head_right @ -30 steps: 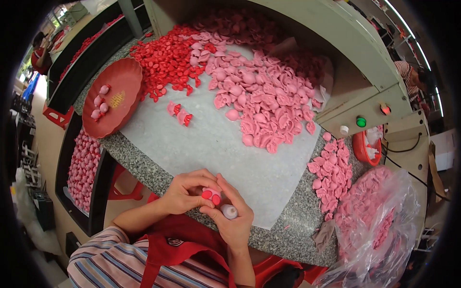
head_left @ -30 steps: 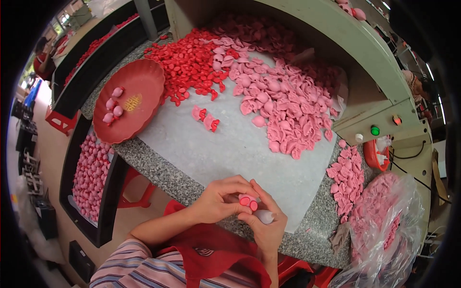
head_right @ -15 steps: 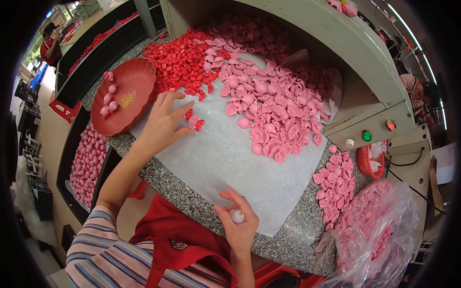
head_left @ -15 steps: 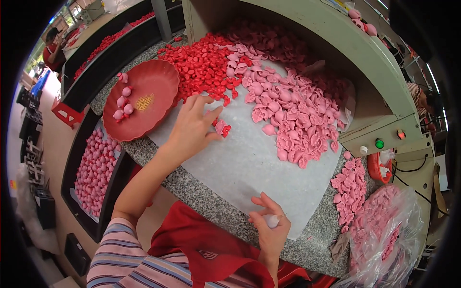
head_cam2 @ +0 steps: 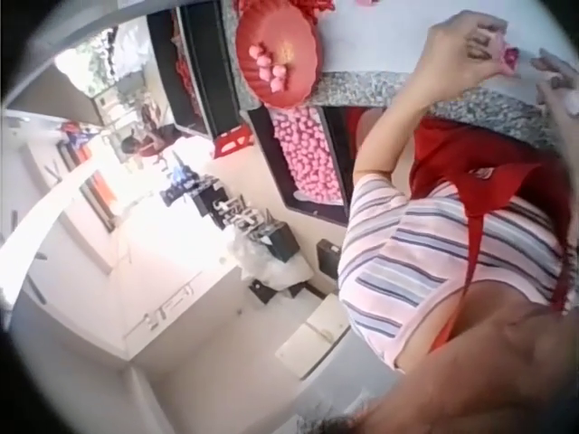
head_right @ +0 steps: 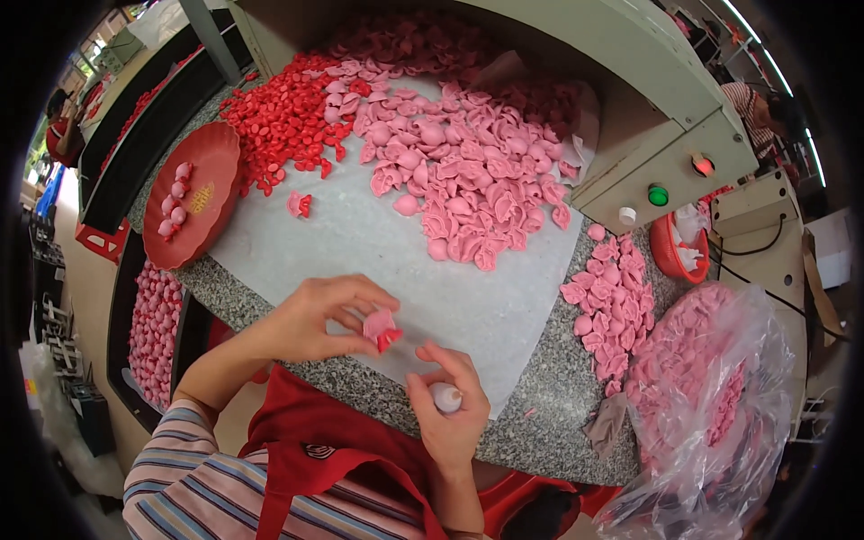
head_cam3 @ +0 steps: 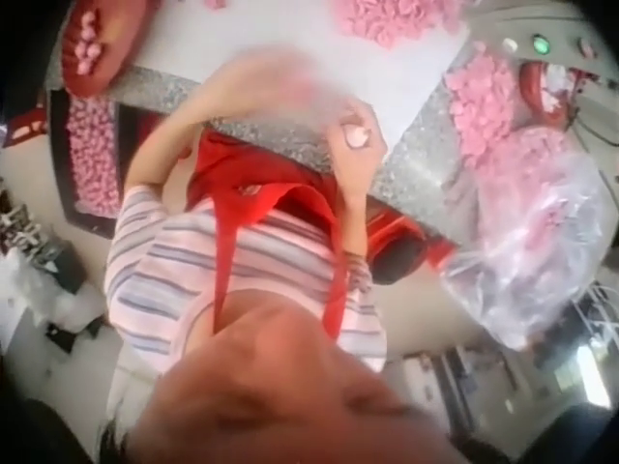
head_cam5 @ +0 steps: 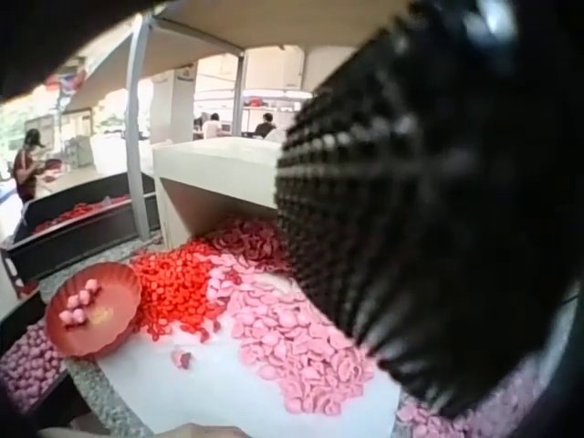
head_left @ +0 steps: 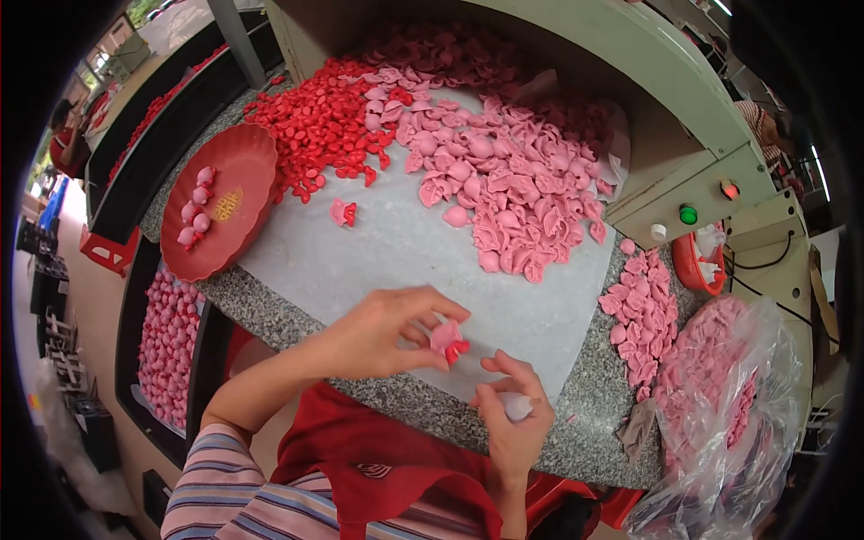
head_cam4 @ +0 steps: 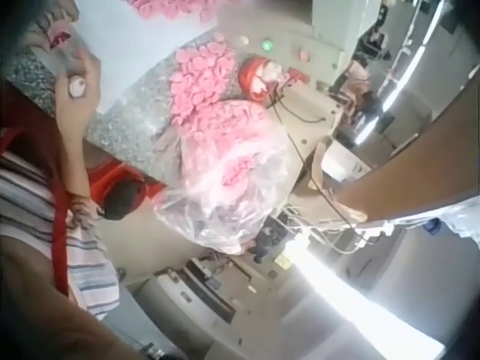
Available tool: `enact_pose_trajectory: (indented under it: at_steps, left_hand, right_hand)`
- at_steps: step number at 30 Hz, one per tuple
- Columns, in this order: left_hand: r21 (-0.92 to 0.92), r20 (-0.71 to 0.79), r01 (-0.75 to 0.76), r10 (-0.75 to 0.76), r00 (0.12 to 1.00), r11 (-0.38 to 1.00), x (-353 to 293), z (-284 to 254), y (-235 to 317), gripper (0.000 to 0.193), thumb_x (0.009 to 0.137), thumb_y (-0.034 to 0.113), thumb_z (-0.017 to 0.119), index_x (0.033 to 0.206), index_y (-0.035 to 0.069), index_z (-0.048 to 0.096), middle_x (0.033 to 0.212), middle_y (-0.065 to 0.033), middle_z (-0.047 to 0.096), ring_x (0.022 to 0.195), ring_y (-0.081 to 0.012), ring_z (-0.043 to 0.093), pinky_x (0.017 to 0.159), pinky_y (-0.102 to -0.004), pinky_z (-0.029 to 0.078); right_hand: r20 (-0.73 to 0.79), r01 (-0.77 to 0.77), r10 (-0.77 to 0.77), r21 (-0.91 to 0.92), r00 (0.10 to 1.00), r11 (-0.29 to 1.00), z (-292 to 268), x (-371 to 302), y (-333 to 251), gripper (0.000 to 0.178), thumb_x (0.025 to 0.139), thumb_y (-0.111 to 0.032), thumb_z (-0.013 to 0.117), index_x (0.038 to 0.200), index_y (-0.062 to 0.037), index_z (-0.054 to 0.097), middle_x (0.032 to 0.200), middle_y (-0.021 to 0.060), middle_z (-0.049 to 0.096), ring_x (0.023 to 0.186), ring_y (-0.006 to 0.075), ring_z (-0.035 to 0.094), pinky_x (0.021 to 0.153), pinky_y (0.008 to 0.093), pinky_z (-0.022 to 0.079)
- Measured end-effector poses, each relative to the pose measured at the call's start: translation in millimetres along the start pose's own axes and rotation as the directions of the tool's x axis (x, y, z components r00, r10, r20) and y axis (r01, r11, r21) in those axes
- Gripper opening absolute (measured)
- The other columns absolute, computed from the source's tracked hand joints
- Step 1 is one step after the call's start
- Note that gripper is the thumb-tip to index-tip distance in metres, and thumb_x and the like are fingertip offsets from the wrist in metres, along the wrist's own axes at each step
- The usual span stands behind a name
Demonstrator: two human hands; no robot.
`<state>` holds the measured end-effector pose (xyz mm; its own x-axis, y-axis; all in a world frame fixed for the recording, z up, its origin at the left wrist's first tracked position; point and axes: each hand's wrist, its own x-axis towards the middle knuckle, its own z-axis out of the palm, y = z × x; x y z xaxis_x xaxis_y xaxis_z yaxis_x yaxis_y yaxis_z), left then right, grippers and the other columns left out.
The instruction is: Assembling small pink plastic toy parts by applying adhesive and joining components.
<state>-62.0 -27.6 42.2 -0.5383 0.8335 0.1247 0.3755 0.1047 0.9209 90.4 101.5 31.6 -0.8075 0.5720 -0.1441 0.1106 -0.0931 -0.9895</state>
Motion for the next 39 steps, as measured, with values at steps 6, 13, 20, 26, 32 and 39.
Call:
enact_pose_trajectory:
  at_steps: [6,13,20,26,32,39]
  left_hand:
    - [-0.766,0.082,0.213,-0.236,0.968,0.607,-7,55,-14,0.032,0.078,0.010,0.061,0.107,0.000,0.051,0.111,-0.0140,0.054,0.098,-0.0209,0.055,0.080,-0.0314,0.048]
    - [-0.952,0.301,0.290,-0.439,0.847,-0.094,-2,69,-11,0.048,0.086,0.030,0.049,0.121,-0.002,0.038,0.116,-0.0180,0.049,0.104,-0.0260,0.052,0.088,-0.0328,0.044]
    - [-0.948,0.311,0.315,-0.290,0.905,-0.032,-10,57,0,0.047,0.087,0.027,0.046,0.123,-0.001,0.037,0.117,-0.0208,0.047,0.105,-0.0305,0.051,0.089,-0.0352,0.044]
    - [-0.935,0.347,0.299,-0.306,0.887,-0.193,-10,55,8,0.044,0.089,0.024,0.044,0.123,-0.003,0.037,0.113,-0.0170,0.051,0.105,-0.0265,0.051,0.086,-0.0321,0.046]
    - [-0.941,0.338,0.322,-0.357,0.871,-0.104,-11,53,12,0.039,0.087,0.020,0.047,0.120,-0.001,0.042,0.110,-0.0173,0.053,0.104,-0.0303,0.052,0.086,-0.0354,0.045]
    - [-0.939,0.343,0.329,-0.370,0.864,-0.102,-12,54,12,0.038,0.086,0.020,0.050,0.117,-0.002,0.045,0.108,-0.0163,0.055,0.103,-0.0288,0.053,0.087,-0.0349,0.044]
  right_hand:
    - [0.052,0.140,-0.136,-0.068,0.989,0.988,-4,0,4,0.037,0.071,0.011,0.053,0.106,0.0005,0.055,0.096,0.0086,0.051,0.063,0.0109,0.055,0.055,0.0195,0.044]
    - [-0.088,0.075,-0.092,-0.181,0.992,0.981,-18,-4,6,0.047,0.072,0.011,0.052,0.115,-0.0013,0.040,0.095,0.0081,0.048,0.072,0.0123,0.054,0.058,0.0208,0.044]
    - [-0.249,0.086,-0.048,0.143,0.967,0.986,-19,-11,-20,0.042,0.069,0.010,0.054,0.108,-0.0002,0.041,0.086,0.0103,0.051,0.071,0.0161,0.056,0.063,0.0248,0.046]
    - [-0.148,0.542,-0.664,-0.463,0.733,0.702,-24,-31,-18,0.031,0.061,-0.003,0.058,0.091,0.0034,0.052,0.085,0.0150,0.055,0.063,0.0201,0.057,0.057,0.0265,0.048]
    - [0.062,0.653,-0.739,-0.521,0.671,0.549,-16,-24,-21,0.028,0.061,-0.006,0.062,0.087,0.0013,0.055,0.069,0.0077,0.059,0.042,0.0173,0.049,0.040,0.0251,0.041]
    - [0.068,0.557,-0.640,-0.568,0.766,0.606,-12,-35,-25,0.023,0.063,-0.004,0.057,0.084,0.0033,0.056,0.078,0.0121,0.058,0.063,0.0205,0.057,0.058,0.0274,0.046]
